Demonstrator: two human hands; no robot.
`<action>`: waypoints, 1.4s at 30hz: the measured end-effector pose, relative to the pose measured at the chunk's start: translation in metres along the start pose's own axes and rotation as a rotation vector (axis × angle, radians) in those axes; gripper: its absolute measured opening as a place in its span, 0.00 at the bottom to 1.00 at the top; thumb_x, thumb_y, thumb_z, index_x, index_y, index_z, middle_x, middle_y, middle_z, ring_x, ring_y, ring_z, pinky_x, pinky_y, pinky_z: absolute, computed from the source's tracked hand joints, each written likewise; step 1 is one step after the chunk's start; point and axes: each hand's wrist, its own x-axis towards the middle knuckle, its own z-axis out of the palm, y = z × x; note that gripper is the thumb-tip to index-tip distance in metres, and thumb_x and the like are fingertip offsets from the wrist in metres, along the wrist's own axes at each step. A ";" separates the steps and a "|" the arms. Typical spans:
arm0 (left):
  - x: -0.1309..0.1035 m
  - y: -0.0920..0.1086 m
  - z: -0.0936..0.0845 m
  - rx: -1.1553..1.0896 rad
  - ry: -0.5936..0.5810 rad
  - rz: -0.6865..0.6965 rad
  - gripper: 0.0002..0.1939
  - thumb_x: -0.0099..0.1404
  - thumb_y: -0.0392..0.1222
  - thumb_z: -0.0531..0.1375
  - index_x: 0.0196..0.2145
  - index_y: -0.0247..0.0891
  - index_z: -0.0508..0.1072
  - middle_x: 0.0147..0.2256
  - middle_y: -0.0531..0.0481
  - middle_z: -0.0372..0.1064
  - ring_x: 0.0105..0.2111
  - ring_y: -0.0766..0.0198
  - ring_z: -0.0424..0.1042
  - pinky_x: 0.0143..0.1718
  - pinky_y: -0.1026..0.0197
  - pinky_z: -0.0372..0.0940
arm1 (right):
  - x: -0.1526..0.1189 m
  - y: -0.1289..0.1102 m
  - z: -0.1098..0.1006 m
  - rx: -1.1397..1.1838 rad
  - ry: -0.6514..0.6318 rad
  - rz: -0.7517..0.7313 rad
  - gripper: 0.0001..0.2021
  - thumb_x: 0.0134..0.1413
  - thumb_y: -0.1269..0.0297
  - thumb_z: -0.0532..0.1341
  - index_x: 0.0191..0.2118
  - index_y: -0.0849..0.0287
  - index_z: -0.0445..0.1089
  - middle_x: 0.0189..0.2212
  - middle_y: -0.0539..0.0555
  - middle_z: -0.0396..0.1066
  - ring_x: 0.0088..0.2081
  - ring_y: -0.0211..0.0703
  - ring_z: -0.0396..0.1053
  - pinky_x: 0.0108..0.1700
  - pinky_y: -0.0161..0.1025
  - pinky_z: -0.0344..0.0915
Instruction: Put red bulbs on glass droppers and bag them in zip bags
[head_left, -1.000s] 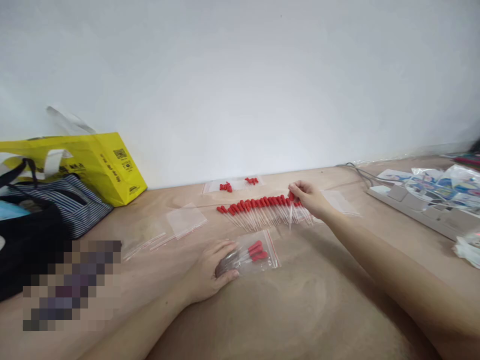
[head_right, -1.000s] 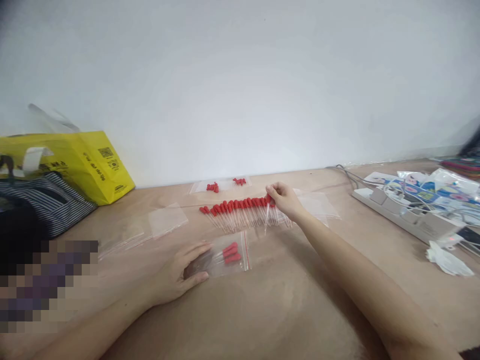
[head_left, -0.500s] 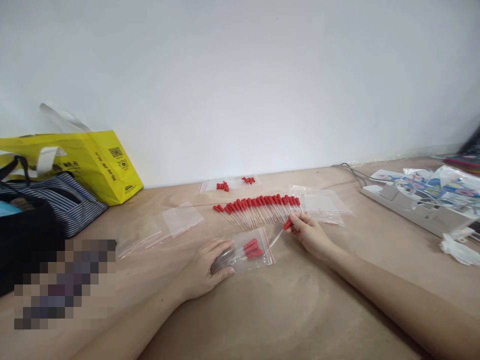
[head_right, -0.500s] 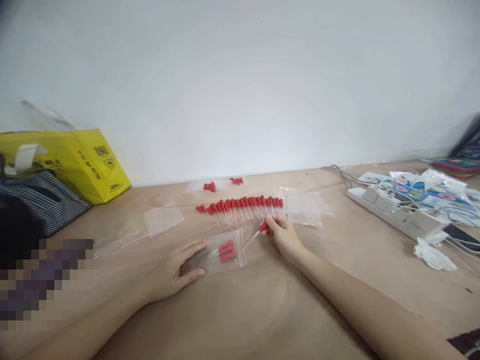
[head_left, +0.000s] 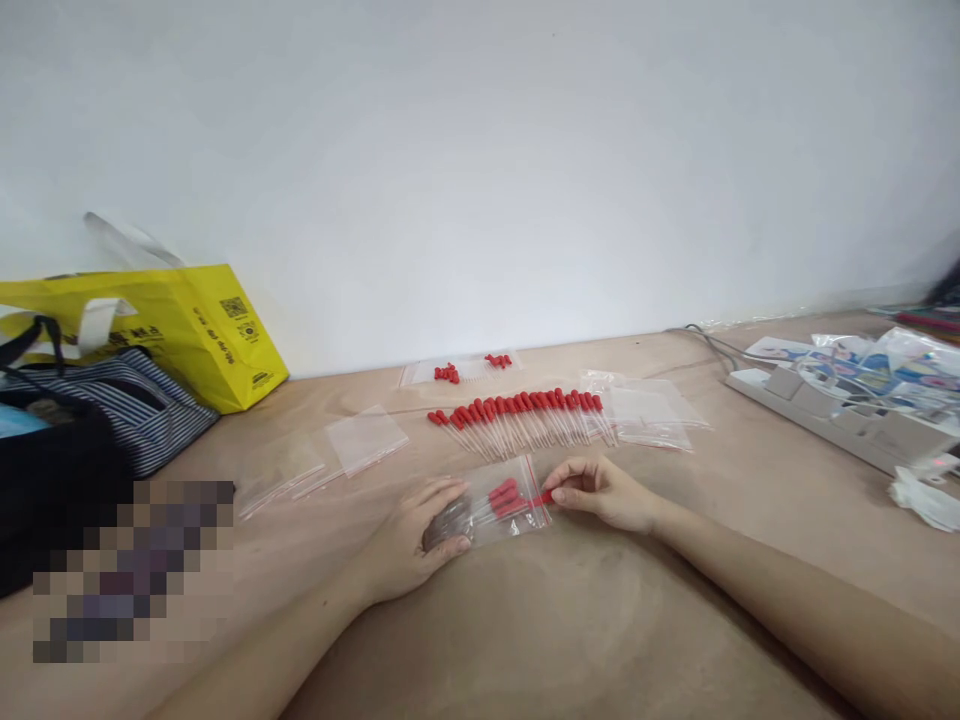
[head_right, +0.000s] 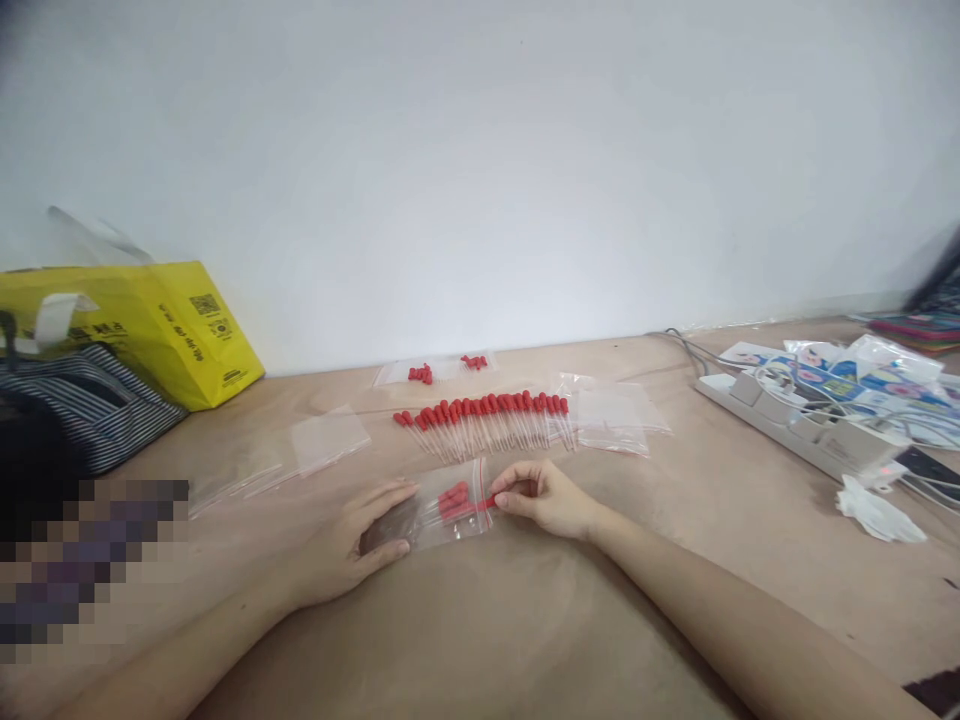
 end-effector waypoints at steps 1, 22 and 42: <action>0.000 0.000 0.000 -0.001 0.003 0.003 0.25 0.59 0.50 0.53 0.53 0.40 0.57 0.52 0.44 0.58 0.52 0.55 0.58 0.51 0.51 0.56 | 0.000 0.000 0.002 0.000 -0.032 -0.003 0.13 0.40 0.58 0.64 0.31 0.61 0.67 0.24 0.48 0.68 0.26 0.32 0.63 0.30 0.32 0.58; 0.001 0.001 -0.001 -0.008 0.005 0.022 0.25 0.59 0.49 0.53 0.52 0.40 0.57 0.52 0.44 0.58 0.51 0.55 0.58 0.51 0.51 0.56 | 0.013 0.000 0.023 -0.156 -0.018 0.059 0.11 0.38 0.63 0.63 0.27 0.59 0.60 0.16 0.42 0.58 0.15 0.27 0.54 0.14 0.25 0.52; 0.000 0.003 -0.003 -0.029 0.000 0.010 0.24 0.59 0.49 0.53 0.52 0.42 0.57 0.52 0.45 0.58 0.51 0.55 0.58 0.51 0.51 0.56 | 0.087 -0.032 -0.031 -1.020 0.496 0.006 0.07 0.46 0.64 0.56 0.30 0.58 0.70 0.30 0.52 0.71 0.33 0.41 0.67 0.34 0.35 0.60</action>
